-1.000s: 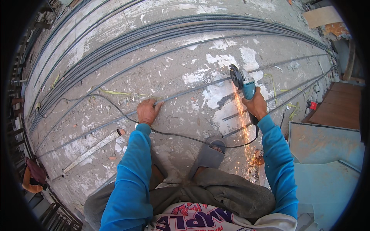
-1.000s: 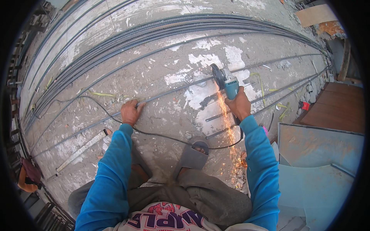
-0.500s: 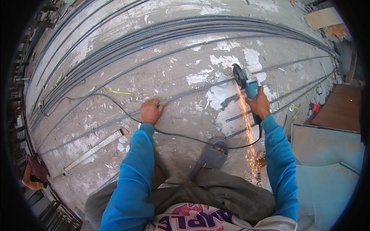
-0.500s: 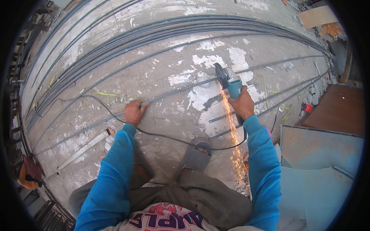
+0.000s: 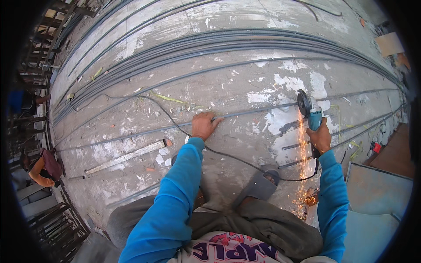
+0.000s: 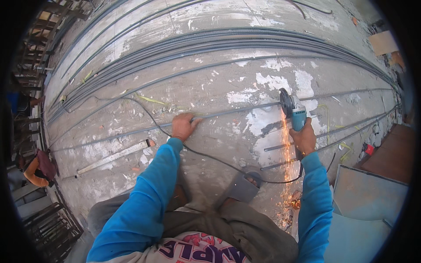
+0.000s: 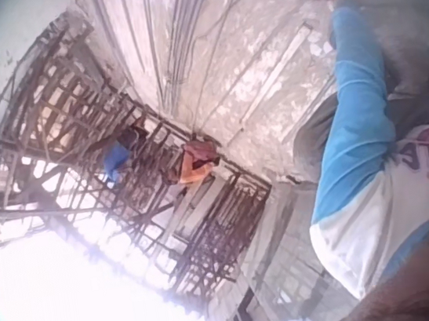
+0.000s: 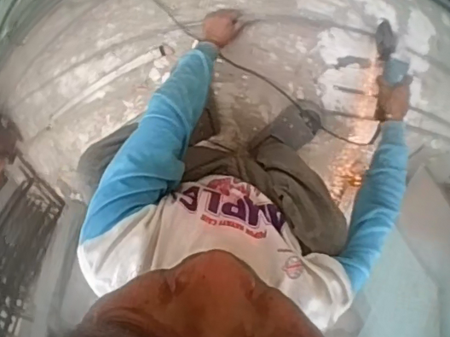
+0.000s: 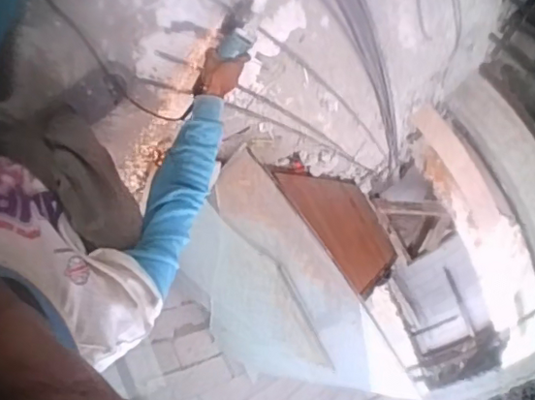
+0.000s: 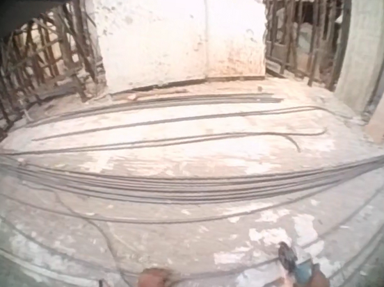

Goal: The person measures and cuts metal rods on the floor using a tape measure and an angle grinder.

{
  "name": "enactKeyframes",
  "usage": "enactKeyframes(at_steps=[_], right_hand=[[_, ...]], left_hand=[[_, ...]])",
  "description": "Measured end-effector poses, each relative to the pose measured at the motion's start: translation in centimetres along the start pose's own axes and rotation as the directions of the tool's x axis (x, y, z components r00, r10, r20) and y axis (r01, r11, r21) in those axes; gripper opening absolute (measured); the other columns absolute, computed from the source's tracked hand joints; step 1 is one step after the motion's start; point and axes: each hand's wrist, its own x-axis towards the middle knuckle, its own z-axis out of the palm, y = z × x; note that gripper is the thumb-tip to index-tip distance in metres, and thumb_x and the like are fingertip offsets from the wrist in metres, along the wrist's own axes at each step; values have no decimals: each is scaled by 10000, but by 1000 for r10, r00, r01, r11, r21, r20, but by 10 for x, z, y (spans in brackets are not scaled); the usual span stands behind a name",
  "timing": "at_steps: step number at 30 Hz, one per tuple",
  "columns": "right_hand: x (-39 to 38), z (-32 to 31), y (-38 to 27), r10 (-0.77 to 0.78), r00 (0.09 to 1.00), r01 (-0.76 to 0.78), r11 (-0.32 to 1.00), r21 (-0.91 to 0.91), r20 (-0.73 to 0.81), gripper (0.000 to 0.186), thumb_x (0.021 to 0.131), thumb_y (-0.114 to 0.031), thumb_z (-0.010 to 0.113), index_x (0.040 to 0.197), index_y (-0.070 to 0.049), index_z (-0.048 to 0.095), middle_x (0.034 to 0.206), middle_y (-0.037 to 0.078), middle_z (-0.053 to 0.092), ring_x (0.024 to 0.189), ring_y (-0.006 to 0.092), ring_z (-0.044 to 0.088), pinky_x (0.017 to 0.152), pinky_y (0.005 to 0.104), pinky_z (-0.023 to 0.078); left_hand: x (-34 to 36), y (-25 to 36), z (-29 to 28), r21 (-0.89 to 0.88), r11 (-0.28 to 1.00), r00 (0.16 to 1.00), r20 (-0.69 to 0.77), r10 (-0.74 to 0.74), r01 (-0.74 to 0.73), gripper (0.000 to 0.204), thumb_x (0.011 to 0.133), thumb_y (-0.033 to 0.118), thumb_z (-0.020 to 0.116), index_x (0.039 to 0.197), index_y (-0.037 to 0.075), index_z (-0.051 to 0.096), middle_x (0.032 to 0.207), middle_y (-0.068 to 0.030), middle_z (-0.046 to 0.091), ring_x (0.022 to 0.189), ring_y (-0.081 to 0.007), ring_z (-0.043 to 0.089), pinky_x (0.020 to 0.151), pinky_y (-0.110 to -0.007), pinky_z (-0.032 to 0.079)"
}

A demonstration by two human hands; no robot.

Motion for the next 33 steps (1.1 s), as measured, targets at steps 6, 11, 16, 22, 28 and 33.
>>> enactKeyframes(at_steps=[6,11,16,22,28,33], right_hand=[[2,5,0,-18,1000,18,999,-31,-11,608,711,-269,751,1136,16,424,954,288,657,883,458,655,785,508,518],[4,-1,-1,-18,1000,18,999,-27,10,638,711,-299,742,1154,35,428,969,295,658,890,457,656,789,506,522],[4,-3,-6,-27,1000,27,999,-29,5,633,712,-299,746,1149,33,431,975,293,660,891,456,657,788,501,523],[7,-3,-9,-19,999,20,999,-25,28,628,718,-288,749,1154,31,428,979,290,661,903,453,657,800,498,522],[3,-3,-6,-12,1000,13,999,-34,29,621,719,-280,746,1151,31,427,977,295,660,902,457,656,803,502,521],[0,-4,-3,-4,999,5,999,-43,32,614,721,-274,742,1151,29,424,978,301,657,909,462,653,806,504,518]], left_hand=[[-2,-2,-7,41,998,995,83,-52,49,401,853,468,656,853,68,687,890,-127,685,876,-330,636,779,-447,475],[0,2,-4,48,999,998,59,-29,26,392,856,460,654,852,69,677,867,-119,676,863,-328,632,779,-446,472],[0,2,-6,39,999,998,53,-26,24,395,852,461,660,848,67,674,867,-118,675,865,-321,632,779,-441,473],[-1,0,-6,57,998,999,40,-23,21,395,847,458,668,822,63,670,860,-116,675,860,-321,635,768,-443,477],[-1,-3,-3,53,998,999,36,-14,12,399,846,465,667,833,66,670,862,-119,675,857,-324,636,756,-445,480],[0,0,-4,52,999,999,32,-12,10,400,851,465,662,831,65,666,862,-118,674,852,-326,634,752,-449,477]])
